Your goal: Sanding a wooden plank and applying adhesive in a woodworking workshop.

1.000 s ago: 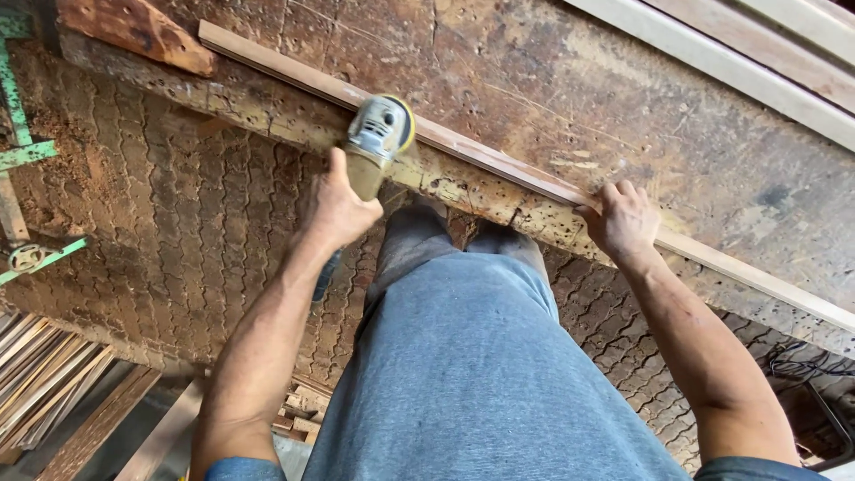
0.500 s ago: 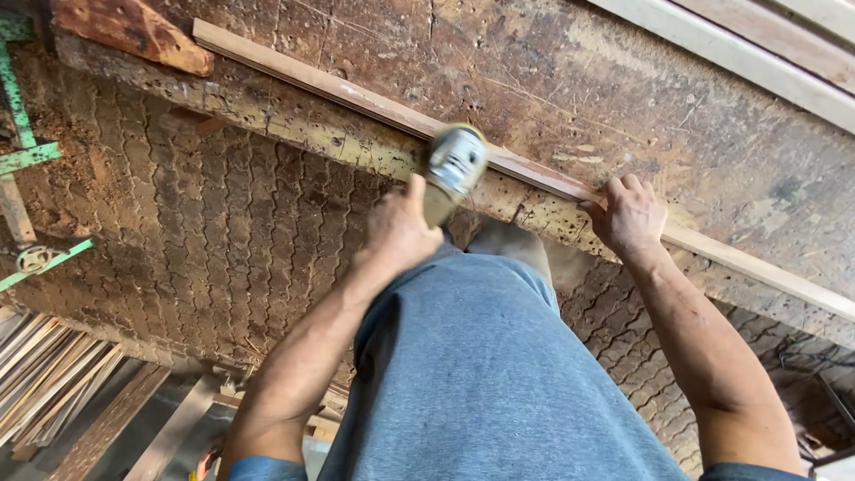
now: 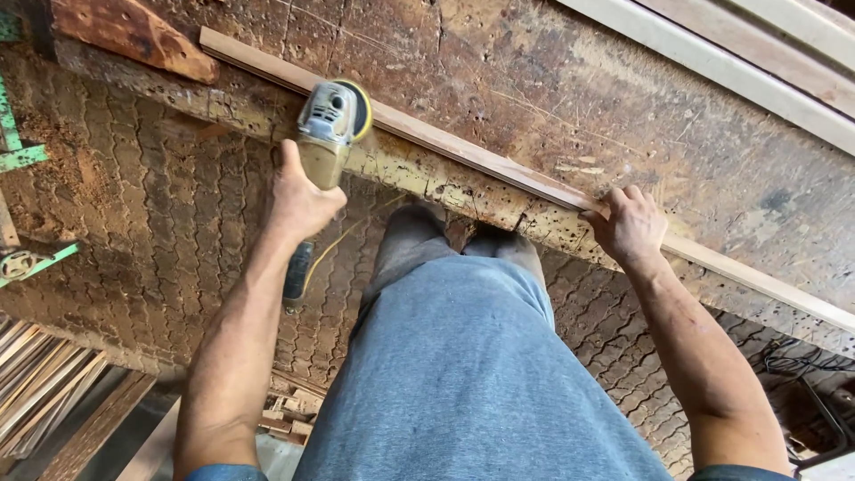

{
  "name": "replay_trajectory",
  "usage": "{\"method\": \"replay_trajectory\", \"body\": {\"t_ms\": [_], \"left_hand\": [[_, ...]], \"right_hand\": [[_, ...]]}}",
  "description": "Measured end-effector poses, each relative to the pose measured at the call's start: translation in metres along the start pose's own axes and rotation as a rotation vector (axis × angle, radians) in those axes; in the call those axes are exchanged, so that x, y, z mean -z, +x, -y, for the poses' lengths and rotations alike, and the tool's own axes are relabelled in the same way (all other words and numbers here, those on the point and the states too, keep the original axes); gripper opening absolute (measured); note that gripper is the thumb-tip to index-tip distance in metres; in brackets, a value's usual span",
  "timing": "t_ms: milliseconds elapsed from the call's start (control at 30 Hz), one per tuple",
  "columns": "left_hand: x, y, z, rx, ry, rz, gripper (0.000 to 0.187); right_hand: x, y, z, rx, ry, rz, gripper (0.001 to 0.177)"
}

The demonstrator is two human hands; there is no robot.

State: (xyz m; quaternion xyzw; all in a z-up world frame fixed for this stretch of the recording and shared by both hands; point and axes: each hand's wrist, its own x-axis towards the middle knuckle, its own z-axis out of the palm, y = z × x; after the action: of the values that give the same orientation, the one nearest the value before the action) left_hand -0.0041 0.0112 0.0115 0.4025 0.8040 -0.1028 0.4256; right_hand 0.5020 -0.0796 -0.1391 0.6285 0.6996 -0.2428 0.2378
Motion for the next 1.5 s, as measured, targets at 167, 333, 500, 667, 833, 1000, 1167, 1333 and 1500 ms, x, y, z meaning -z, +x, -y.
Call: {"method": "replay_trajectory", "body": {"t_ms": [167, 333, 500, 667, 833, 1000, 1167, 1333, 1500], "left_hand": [[-0.036, -0.032, -0.022, -0.030, 0.057, 0.138, 0.081], [-0.104, -0.050, -0.036, -0.173, 0.193, 0.242, 0.089], [-0.124, -0.047, -0.028, -0.397, 0.232, 0.282, 0.083], [-0.050, -0.026, -0.014, -0.204, 0.213, 0.243, 0.075], [0.014, 0.013, 0.020, -0.129, 0.146, 0.060, 0.077], [0.085, 0.028, 0.022, 0.054, 0.039, 0.015, 0.086], [0.125, 0.079, 0.079, 0.098, -0.084, -0.112, 0.087], [0.145, 0.100, 0.111, 0.048, -0.149, -0.270, 0.079], [0.133, 0.098, 0.110, 0.038, -0.104, -0.220, 0.085]], "right_hand": [[0.001, 0.001, -0.002, -0.002, 0.021, 0.018, 0.059], [0.000, -0.002, -0.003, 0.030, 0.019, -0.020, 0.058], [-0.001, 0.001, -0.003, -0.007, 0.015, 0.002, 0.058], [-0.012, -0.001, -0.006, 0.038, -0.001, -0.057, 0.059], [-0.004, 0.002, -0.002, 0.040, 0.028, -0.040, 0.056], [-0.002, 0.000, 0.003, -0.014, 0.031, -0.021, 0.057], [0.005, -0.009, 0.005, -0.045, 0.007, 0.004, 0.059], [-0.012, -0.001, -0.002, -0.012, 0.055, -0.018, 0.056], [0.012, -0.004, 0.011, -0.074, 0.031, 0.029, 0.059]]}}
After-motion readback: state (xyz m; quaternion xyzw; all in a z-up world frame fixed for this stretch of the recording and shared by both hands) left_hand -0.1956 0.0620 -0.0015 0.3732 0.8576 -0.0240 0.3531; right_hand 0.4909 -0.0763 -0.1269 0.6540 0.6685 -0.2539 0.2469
